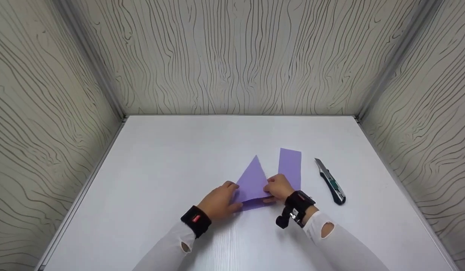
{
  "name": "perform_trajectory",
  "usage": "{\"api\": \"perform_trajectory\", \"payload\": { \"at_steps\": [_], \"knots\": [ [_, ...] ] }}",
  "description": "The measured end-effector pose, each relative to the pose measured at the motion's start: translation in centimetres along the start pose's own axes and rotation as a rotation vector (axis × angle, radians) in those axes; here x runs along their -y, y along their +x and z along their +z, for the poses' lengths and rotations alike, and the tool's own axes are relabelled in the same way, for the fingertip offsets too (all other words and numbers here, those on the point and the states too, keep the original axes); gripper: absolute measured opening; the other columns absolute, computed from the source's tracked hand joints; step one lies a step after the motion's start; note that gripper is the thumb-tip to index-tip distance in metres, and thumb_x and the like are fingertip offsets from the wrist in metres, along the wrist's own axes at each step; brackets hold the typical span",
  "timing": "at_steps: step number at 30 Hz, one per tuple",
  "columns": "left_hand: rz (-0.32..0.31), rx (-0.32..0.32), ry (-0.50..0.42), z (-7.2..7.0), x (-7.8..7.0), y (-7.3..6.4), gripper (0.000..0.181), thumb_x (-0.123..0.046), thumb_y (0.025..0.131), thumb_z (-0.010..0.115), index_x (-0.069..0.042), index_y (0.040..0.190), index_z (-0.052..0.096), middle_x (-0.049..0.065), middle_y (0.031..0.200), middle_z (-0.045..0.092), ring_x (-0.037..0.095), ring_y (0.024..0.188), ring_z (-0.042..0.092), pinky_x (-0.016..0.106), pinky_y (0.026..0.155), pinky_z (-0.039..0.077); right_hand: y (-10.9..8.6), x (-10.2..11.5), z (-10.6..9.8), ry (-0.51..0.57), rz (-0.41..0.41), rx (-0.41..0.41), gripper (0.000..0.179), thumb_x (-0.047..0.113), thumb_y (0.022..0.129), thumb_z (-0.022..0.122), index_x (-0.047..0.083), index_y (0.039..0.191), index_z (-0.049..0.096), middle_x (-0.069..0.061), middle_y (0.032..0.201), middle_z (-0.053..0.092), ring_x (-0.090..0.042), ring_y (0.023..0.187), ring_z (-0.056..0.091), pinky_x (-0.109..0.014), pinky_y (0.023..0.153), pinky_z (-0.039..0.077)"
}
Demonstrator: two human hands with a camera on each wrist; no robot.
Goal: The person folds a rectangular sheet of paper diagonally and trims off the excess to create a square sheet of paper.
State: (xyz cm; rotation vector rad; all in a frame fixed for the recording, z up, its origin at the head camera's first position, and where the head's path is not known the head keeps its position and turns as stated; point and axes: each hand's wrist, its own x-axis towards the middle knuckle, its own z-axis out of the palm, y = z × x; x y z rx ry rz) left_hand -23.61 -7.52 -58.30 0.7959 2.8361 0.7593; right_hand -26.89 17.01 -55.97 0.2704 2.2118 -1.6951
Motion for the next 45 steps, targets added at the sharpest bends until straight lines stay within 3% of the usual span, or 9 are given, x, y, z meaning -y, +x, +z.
{"api": "perform_trajectory", "payload": {
  "at_steps": [6, 11, 16, 23, 27, 31, 35, 40, 45],
  "knots": [
    [-0.081, -0.036, -0.217, 0.1, 0.4, 0.1, 0.067, -0.049, 0.110, 0.060, 0.001, 0.154, 0.052, 0.020, 0.150, 0.062, 0.033, 0.129, 0.069, 0.051, 0.113, 0.054, -0.2, 0.1, -0.6, -0.045, -0.061, -0.048, 0.030, -0.011, 0.088, 0.062, -0.014, 0.117, 0.065, -0.011, 0.098, 0.056, -0.020, 0.082, 0.063, -0.031, 0.066, 0.064],
    [-0.228, -0.027, -0.636, -0.4, 0.8, 0.7, 0.063, -0.047, 0.118, 0.037, 0.005, 0.148, 0.054, 0.023, 0.132, 0.066, 0.032, 0.109, 0.070, 0.049, 0.097, 0.060, -0.7, 1.1, -1.7, -0.037, -0.113, -0.021, 0.030, -0.004, 0.095, 0.065, -0.010, 0.124, 0.068, -0.010, 0.101, 0.067, -0.017, 0.083, 0.067, -0.027, 0.066, 0.059],
    [-0.395, 0.099, -1.011, -0.8, 0.7, 1.2, 0.075, -0.054, 0.116, 0.026, 0.009, 0.147, 0.053, 0.014, 0.118, 0.066, 0.021, 0.095, 0.065, 0.032, 0.081, 0.058, -1.5, 2.3, -2.9, -0.003, -0.211, 0.051, 0.027, -0.004, 0.099, 0.065, -0.011, 0.125, 0.067, -0.006, 0.095, 0.073, -0.013, 0.079, 0.072, -0.025, 0.068, 0.061],
    [-0.316, 0.278, -1.364, -1.2, -0.6, 1.7, 0.073, -0.064, 0.113, 0.026, -0.004, 0.141, 0.058, 0.012, 0.110, 0.069, 0.028, 0.096, 0.072, 0.043, 0.086, 0.062, -2.2, 2.9, -3.6, 0.094, -0.312, 0.238, 0.016, -0.004, 0.103, 0.064, -0.006, 0.118, 0.066, -0.005, 0.104, 0.081, -0.012, 0.088, 0.078, -0.026, 0.078, 0.065],
    [-0.246, 0.315, -1.468, -1.7, -1.1, 2.0, 0.050, -0.054, 0.115, 0.029, -0.017, 0.120, 0.062, 0.001, 0.106, 0.063, 0.015, 0.095, 0.064, 0.031, 0.085, 0.055, -2.3, 2.7, -4.0, 0.156, -0.347, 0.324, 0.012, -0.005, 0.103, 0.063, 0.001, 0.112, 0.068, 0.000, 0.101, 0.081, -0.012, 0.091, 0.079, -0.027, 0.081, 0.066],
    [-0.210, 0.253, -1.498, -2.6, -0.7, 2.2, 0.035, -0.033, 0.117, 0.042, -0.016, 0.110, 0.072, -0.005, 0.099, 0.071, 0.009, 0.088, 0.069, 0.024, 0.080, 0.058, -2.2, 2.4, -4.7, 0.230, -0.366, 0.365, 0.017, -0.007, 0.103, 0.062, 0.008, 0.106, 0.069, 0.003, 0.093, 0.078, -0.010, 0.090, 0.077, -0.025, 0.080, 0.065],
    [-0.228, 0.116, -1.474, -3.7, 0.3, 2.2, 0.021, -0.011, 0.111, 0.055, -0.001, 0.117, 0.073, -0.001, 0.096, 0.078, 0.010, 0.084, 0.075, 0.025, 0.077, 0.062, -2.0, 1.8, -5.4, 0.272, -0.374, 0.369, 0.022, -0.008, 0.102, 0.060, 0.012, 0.103, 0.070, 0.005, 0.089, 0.075, -0.008, 0.088, 0.073, -0.025, 0.080, 0.064],
    [-0.310, -0.081, -1.430, -4.8, 1.6, 2.3, 0.034, 0.000, 0.103, 0.066, 0.014, 0.132, 0.061, 0.004, 0.105, 0.074, 0.012, 0.093, 0.073, 0.025, 0.082, 0.062, -1.6, 0.9, -6.1, 0.293, -0.340, 0.345, 0.023, -0.007, 0.103, 0.060, 0.013, 0.104, 0.071, 0.007, 0.086, 0.071, -0.010, 0.092, 0.073, -0.028, 0.083, 0.064],
    [-0.380, -0.230, -1.262, -5.4, 3.0, 2.3, 0.012, 0.001, 0.096, 0.077, 0.006, 0.105, 0.072, 0.003, 0.095, 0.071, 0.014, 0.089, 0.071, 0.027, 0.080, 0.062, -1.0, -0.5, -6.2, 0.257, -0.226, 0.249, 0.018, -0.003, 0.102, 0.063, 0.014, 0.098, 0.067, 0.008, 0.083, 0.063, -0.009, 0.088, 0.068, -0.026, 0.078, 0.061]
  ]
}}
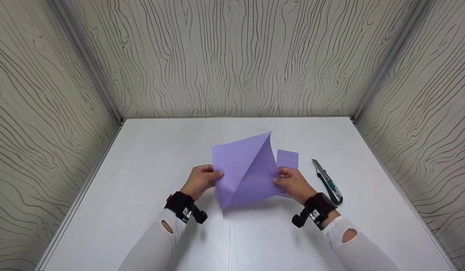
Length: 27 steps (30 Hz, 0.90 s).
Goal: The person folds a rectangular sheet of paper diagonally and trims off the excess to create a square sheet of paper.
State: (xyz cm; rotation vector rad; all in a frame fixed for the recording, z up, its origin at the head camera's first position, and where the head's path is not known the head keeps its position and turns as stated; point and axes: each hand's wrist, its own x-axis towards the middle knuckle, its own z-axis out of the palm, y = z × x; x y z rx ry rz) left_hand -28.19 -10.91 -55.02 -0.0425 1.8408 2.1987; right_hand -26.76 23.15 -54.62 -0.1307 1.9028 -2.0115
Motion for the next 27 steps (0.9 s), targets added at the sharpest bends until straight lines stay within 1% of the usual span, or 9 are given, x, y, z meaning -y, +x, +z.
{"api": "perform_trajectory", "payload": {
  "at_steps": [3, 6, 11, 14, 17, 20, 24, 26, 27],
  "knots": [
    [0.040, -0.075, 0.123, -0.7, 0.1, 0.3, 0.007, 0.001, 0.092, 0.081, 0.004, 0.095, 0.076, 0.002, 0.088, 0.072, 0.012, 0.083, 0.070, 0.026, 0.075, 0.063, 0.2, -0.9, 0.3, -0.048, 0.050, -0.068, 0.015, -0.004, 0.099, 0.065, 0.011, 0.097, 0.063, 0.008, 0.083, 0.060, -0.008, 0.083, 0.064, -0.024, 0.073, 0.058],
    [0.082, -0.129, 0.237, -1.1, 0.3, 0.6, 0.007, 0.003, 0.089, 0.082, 0.007, 0.090, 0.076, 0.000, 0.080, 0.070, 0.011, 0.076, 0.068, 0.024, 0.069, 0.061, 0.4, -1.6, 1.2, -0.141, 0.080, -0.142, 0.016, -0.006, 0.095, 0.067, 0.008, 0.093, 0.060, 0.007, 0.076, 0.049, -0.007, 0.072, 0.053, -0.020, 0.062, 0.048],
    [0.141, -0.157, 0.437, -1.4, 0.8, 1.3, 0.021, 0.004, 0.088, 0.081, 0.001, 0.074, 0.066, -0.004, 0.067, 0.060, 0.009, 0.063, 0.059, 0.021, 0.058, 0.053, 0.6, -2.5, 2.8, -0.342, 0.091, -0.230, 0.027, -0.007, 0.088, 0.070, 0.010, 0.076, 0.052, 0.007, 0.065, 0.038, -0.008, 0.059, 0.039, -0.020, 0.053, 0.033],
    [0.154, -0.160, 0.578, -1.7, 1.3, 1.8, 0.033, 0.001, 0.087, 0.081, -0.008, 0.066, 0.057, -0.006, 0.061, 0.053, 0.010, 0.058, 0.052, 0.021, 0.054, 0.045, 0.7, -3.0, 3.4, -0.454, 0.078, -0.243, 0.037, -0.006, 0.083, 0.072, 0.013, 0.065, 0.046, 0.007, 0.058, 0.040, -0.008, 0.054, 0.042, -0.020, 0.052, 0.033],
    [0.181, -0.165, 0.695, -2.2, 2.2, 2.6, 0.039, 0.000, 0.084, 0.080, -0.013, 0.062, 0.051, -0.006, 0.059, 0.047, 0.012, 0.057, 0.046, 0.025, 0.053, 0.036, 0.6, -3.3, 3.8, -0.515, 0.097, -0.249, 0.039, -0.004, 0.084, 0.076, 0.013, 0.062, 0.049, 0.006, 0.055, 0.045, -0.006, 0.050, 0.046, -0.019, 0.049, 0.039],
    [0.219, -0.172, 0.811, -3.3, 4.7, 4.6, 0.041, -0.001, 0.080, 0.078, -0.016, 0.059, 0.046, -0.006, 0.058, 0.042, 0.014, 0.056, 0.042, 0.027, 0.051, 0.032, 0.5, -3.6, 4.0, -0.508, 0.161, -0.263, 0.030, 0.000, 0.088, 0.079, 0.009, 0.066, 0.059, 0.002, 0.057, 0.055, -0.005, 0.046, 0.055, -0.019, 0.046, 0.048],
    [0.230, -0.204, 0.951, -4.0, 7.6, 6.9, 0.032, -0.004, 0.079, 0.077, -0.012, 0.062, 0.052, -0.002, 0.060, 0.051, 0.018, 0.056, 0.049, 0.032, 0.049, 0.038, 0.4, -3.9, 4.1, -0.473, 0.238, -0.285, 0.021, 0.004, 0.092, 0.079, -0.001, 0.076, 0.067, -0.006, 0.058, 0.066, -0.010, 0.042, 0.063, -0.023, 0.043, 0.053],
    [0.228, -0.240, 1.011, -3.5, 7.9, 6.9, 0.018, -0.007, 0.079, 0.080, -0.004, 0.076, 0.063, 0.006, 0.071, 0.065, 0.024, 0.065, 0.061, 0.037, 0.056, 0.050, 0.4, -4.0, 4.2, -0.485, 0.260, -0.290, 0.022, 0.005, 0.093, 0.078, -0.002, 0.076, 0.065, -0.009, 0.055, 0.066, -0.012, 0.040, 0.063, -0.024, 0.040, 0.053],
    [0.235, -0.258, 1.043, -3.1, 7.6, 6.4, 0.020, -0.007, 0.080, 0.082, 0.001, 0.088, 0.067, 0.013, 0.081, 0.070, 0.030, 0.072, 0.067, 0.042, 0.063, 0.055, 0.4, -4.1, 4.2, -0.502, 0.268, -0.292, 0.024, 0.006, 0.093, 0.078, -0.002, 0.075, 0.065, -0.009, 0.053, 0.066, -0.012, 0.039, 0.062, -0.025, 0.039, 0.052]
  ]
}}
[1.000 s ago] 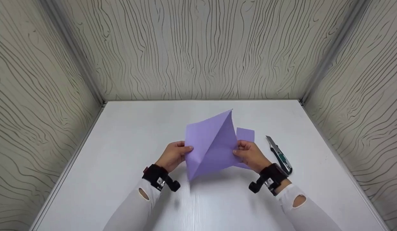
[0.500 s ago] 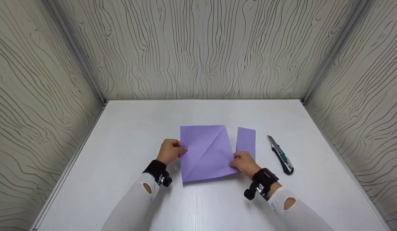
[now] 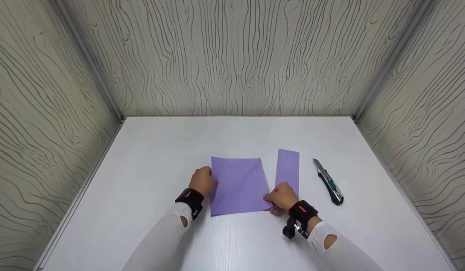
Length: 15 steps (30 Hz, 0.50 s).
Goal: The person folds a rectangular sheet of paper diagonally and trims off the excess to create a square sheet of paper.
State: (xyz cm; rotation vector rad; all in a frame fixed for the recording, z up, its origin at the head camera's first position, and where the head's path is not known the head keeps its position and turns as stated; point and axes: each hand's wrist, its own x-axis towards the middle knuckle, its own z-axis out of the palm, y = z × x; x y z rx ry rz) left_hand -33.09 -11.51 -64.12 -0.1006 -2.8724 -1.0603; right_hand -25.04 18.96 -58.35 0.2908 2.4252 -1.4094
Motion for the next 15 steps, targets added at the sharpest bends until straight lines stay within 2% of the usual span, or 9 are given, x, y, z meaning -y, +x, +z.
{"api": "perform_trajectory", "payload": {
  "at_steps": [2, 4, 7, 9, 11, 15],
  "knots": [
    [-0.007, -0.036, 0.057, -0.7, -1.7, -1.1, 0.042, -0.007, 0.080, 0.086, 0.008, 0.114, 0.066, 0.024, 0.102, 0.071, 0.040, 0.086, 0.073, 0.051, 0.078, 0.061, 0.1, -0.1, 0.1, -0.034, 0.002, -0.005, 0.026, 0.007, 0.093, 0.078, -0.001, 0.073, 0.063, -0.009, 0.050, 0.064, -0.012, 0.037, 0.060, -0.025, 0.037, 0.050],
    [0.033, -0.070, 0.099, -1.4, -3.3, -2.2, 0.055, -0.006, 0.082, 0.086, 0.009, 0.129, 0.062, 0.029, 0.114, 0.067, 0.046, 0.097, 0.072, 0.056, 0.086, 0.061, 0.2, -0.2, 0.2, -0.057, 0.003, -0.005, 0.027, 0.008, 0.092, 0.078, 0.000, 0.071, 0.063, -0.008, 0.048, 0.063, -0.012, 0.035, 0.059, -0.026, 0.036, 0.050],
    [0.136, -0.059, 0.136, -2.3, -5.7, -3.6, 0.043, -0.006, 0.091, 0.081, 0.006, 0.129, 0.069, 0.026, 0.120, 0.065, 0.045, 0.106, 0.070, 0.058, 0.091, 0.061, 0.3, -0.2, 0.2, -0.078, -0.011, -0.012, 0.028, 0.009, 0.091, 0.077, -0.001, 0.068, 0.063, -0.008, 0.046, 0.061, -0.012, 0.034, 0.057, -0.026, 0.035, 0.048],
    [0.229, -0.007, 0.166, -2.4, -6.6, -4.2, 0.029, -0.010, 0.098, 0.075, 0.000, 0.126, 0.075, 0.023, 0.125, 0.068, 0.043, 0.113, 0.069, 0.056, 0.096, 0.060, 0.4, -0.3, 0.2, -0.094, -0.024, -0.017, 0.030, 0.009, 0.090, 0.075, -0.001, 0.064, 0.064, -0.007, 0.045, 0.060, -0.011, 0.033, 0.056, -0.025, 0.034, 0.047],
    [0.295, 0.069, 0.189, -2.4, -7.1, -4.6, 0.027, -0.015, 0.103, 0.070, -0.004, 0.126, 0.078, 0.022, 0.133, 0.070, 0.043, 0.121, 0.069, 0.056, 0.102, 0.059, 0.4, -0.3, 0.1, -0.116, -0.039, -0.020, 0.031, 0.010, 0.089, 0.074, -0.001, 0.062, 0.064, -0.006, 0.043, 0.059, -0.011, 0.032, 0.056, -0.025, 0.033, 0.046],
    [0.361, 0.189, 0.241, -2.0, -7.3, -5.2, 0.028, -0.017, 0.106, 0.067, -0.009, 0.130, 0.079, 0.019, 0.141, 0.071, 0.044, 0.129, 0.068, 0.056, 0.109, 0.057, 0.4, -0.4, 0.0, -0.177, -0.073, -0.012, 0.033, 0.012, 0.088, 0.072, -0.001, 0.058, 0.066, -0.003, 0.041, 0.058, -0.010, 0.031, 0.055, -0.024, 0.032, 0.045]
  ]
}}
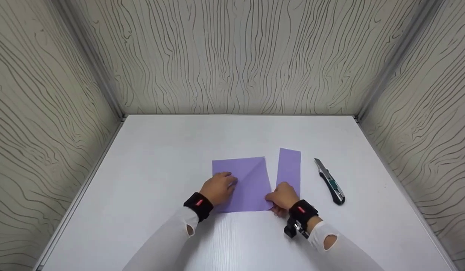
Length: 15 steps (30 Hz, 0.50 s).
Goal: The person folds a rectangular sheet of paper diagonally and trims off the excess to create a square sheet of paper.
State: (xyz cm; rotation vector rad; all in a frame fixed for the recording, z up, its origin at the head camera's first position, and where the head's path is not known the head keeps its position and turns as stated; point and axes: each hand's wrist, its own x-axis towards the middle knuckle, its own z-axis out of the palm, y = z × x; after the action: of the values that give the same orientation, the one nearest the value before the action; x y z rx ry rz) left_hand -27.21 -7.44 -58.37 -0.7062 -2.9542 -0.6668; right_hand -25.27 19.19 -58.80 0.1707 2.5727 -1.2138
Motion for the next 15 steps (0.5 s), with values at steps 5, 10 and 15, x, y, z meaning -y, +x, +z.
{"api": "perform_trajectory", "payload": {
  "at_steps": [5, 10, 15],
  "knots": [
    [0.080, 0.010, 0.106, 0.8, 0.2, -0.4, 0.026, -0.015, 0.105, 0.068, -0.011, 0.128, 0.081, 0.015, 0.134, 0.076, 0.042, 0.123, 0.072, 0.053, 0.106, 0.060, -0.2, 0.6, -0.5, -0.191, -0.072, -0.028, 0.034, 0.018, 0.087, 0.077, 0.005, 0.059, 0.064, -0.001, 0.046, 0.057, -0.011, 0.037, 0.053, -0.024, 0.035, 0.041],
    [0.100, -0.019, 0.172, 1.2, 0.3, -0.4, 0.024, -0.016, 0.105, 0.069, -0.013, 0.125, 0.082, 0.012, 0.131, 0.078, 0.041, 0.119, 0.073, 0.052, 0.100, 0.061, -0.2, 1.8, -0.5, -0.484, -0.179, -0.147, 0.037, 0.028, 0.085, 0.085, 0.009, 0.065, 0.061, -0.001, 0.056, 0.057, -0.018, 0.052, 0.054, -0.030, 0.046, 0.038],
    [0.104, -0.028, 0.173, 1.1, 0.0, -0.3, 0.024, -0.017, 0.106, 0.069, -0.014, 0.125, 0.082, 0.012, 0.132, 0.078, 0.041, 0.119, 0.073, 0.052, 0.100, 0.061, 0.1, 2.9, 0.7, -0.588, -0.305, -0.247, 0.029, 0.024, 0.088, 0.084, 0.004, 0.078, 0.066, -0.004, 0.063, 0.059, -0.022, 0.058, 0.057, -0.038, 0.050, 0.044]
  ]
}}
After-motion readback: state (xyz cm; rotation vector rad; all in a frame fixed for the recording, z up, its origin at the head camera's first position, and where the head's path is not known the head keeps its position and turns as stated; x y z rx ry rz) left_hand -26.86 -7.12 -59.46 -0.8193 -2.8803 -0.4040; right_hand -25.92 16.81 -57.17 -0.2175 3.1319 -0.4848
